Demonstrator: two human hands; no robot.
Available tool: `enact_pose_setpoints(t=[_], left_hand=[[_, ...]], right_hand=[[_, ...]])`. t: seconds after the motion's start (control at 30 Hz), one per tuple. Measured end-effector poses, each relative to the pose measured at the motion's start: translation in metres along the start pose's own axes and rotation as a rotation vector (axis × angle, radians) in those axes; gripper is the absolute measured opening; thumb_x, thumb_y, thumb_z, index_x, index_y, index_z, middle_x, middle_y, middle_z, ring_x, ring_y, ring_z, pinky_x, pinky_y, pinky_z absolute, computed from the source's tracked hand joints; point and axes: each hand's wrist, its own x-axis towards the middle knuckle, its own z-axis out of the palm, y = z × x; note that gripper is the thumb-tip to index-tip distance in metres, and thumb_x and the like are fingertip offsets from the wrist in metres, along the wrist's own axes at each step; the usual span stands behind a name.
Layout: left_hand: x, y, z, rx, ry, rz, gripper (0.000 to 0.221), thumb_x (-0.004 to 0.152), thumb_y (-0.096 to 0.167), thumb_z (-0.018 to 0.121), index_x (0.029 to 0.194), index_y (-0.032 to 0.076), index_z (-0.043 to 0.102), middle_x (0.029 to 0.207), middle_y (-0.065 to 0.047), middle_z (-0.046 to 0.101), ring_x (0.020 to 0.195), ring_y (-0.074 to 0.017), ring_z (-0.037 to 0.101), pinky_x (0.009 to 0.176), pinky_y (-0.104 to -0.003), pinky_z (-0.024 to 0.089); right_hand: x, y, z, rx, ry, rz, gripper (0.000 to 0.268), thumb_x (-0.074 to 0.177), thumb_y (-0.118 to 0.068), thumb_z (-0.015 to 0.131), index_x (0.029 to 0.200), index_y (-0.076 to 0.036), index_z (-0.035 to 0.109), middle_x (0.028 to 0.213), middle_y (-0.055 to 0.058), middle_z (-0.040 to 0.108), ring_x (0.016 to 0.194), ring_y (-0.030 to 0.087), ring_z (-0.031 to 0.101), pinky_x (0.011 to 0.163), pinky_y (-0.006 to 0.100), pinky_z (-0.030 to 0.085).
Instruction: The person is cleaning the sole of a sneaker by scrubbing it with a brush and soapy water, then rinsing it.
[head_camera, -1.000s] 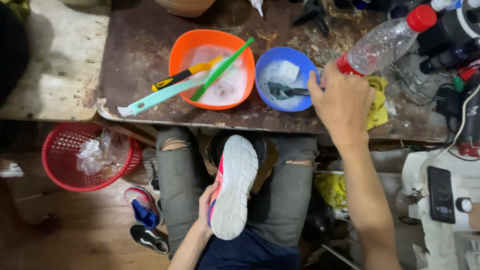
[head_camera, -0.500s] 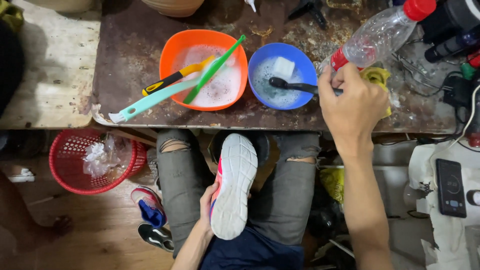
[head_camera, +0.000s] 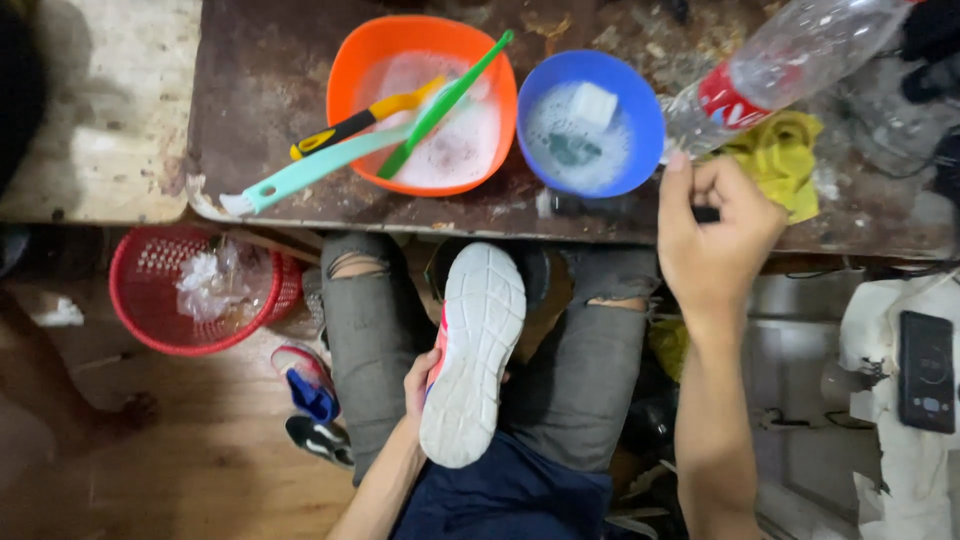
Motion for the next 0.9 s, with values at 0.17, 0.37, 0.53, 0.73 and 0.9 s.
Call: enact_pose_setpoints(t=[0.17,0.37,0.53,0.73,0.9], left_hand=[[-0.004,0.003,-0.003,0.016,-0.033,-0.142,0.084,0.073,0.046,0.061,0.133,-0.010,0.043,0.116,-0.037,0.054,0.105,-0.0425,0.058,0.087,-0.048,0.050],[-0.012,-0.014,0.031,-0.156,0.239,-0.042,0.059,0.077,0.038,0.061,0.112,-0.009,0.059,0.106,-0.039,0.059,0.094,-0.0502,0.061,0.079,-0.073,0.042],[-0.010,-0.017,0.023,-0.111,0.254,-0.049,0.052,0.077,0.028,0.061,0.113,-0.010,0.058,0.105,-0.037,0.060,0.094,-0.0478,0.062,0.081,-0.066,0.046],[-0.007,-0.022,0.012,-0.156,0.300,-0.070,0.054,0.073,0.027,0.061,0.114,-0.007,0.059,0.108,-0.036,0.060,0.096,-0.0474,0.062,0.084,-0.064,0.046],[-0.005,-0.017,0.014,-0.176,0.295,-0.060,0.053,0.073,0.026,0.061,0.113,-0.009,0.059,0.108,-0.038,0.059,0.096,-0.0473,0.062,0.083,-0.063,0.047]], right_hand=[[-0.033,-0.033,-0.002,-0.058,-0.179,-0.151,0.041,0.094,0.004,0.069,0.062,-0.001,0.044,0.056,0.007,0.042,0.052,0.019,0.038,0.053,0.032,0.029],[-0.063,-0.032,0.027,0.054,-0.331,-0.329,0.048,0.086,-0.019,0.074,0.053,-0.009,0.040,0.042,0.005,0.036,0.041,0.022,0.041,0.042,0.027,0.037],[-0.080,0.028,0.042,-0.114,-0.196,-0.447,0.044,0.080,0.004,0.070,0.052,-0.011,0.040,0.044,0.005,0.035,0.042,0.025,0.042,0.043,0.030,0.038],[-0.091,0.023,0.047,0.008,-0.171,-0.428,0.040,0.070,0.012,0.059,0.047,-0.011,0.036,0.042,0.003,0.033,0.038,0.022,0.036,0.041,0.028,0.035],[-0.092,0.031,0.044,-0.111,-0.046,-0.411,0.042,0.071,0.013,0.059,0.049,-0.012,0.034,0.042,0.000,0.024,0.037,0.020,0.028,0.042,0.026,0.032]])
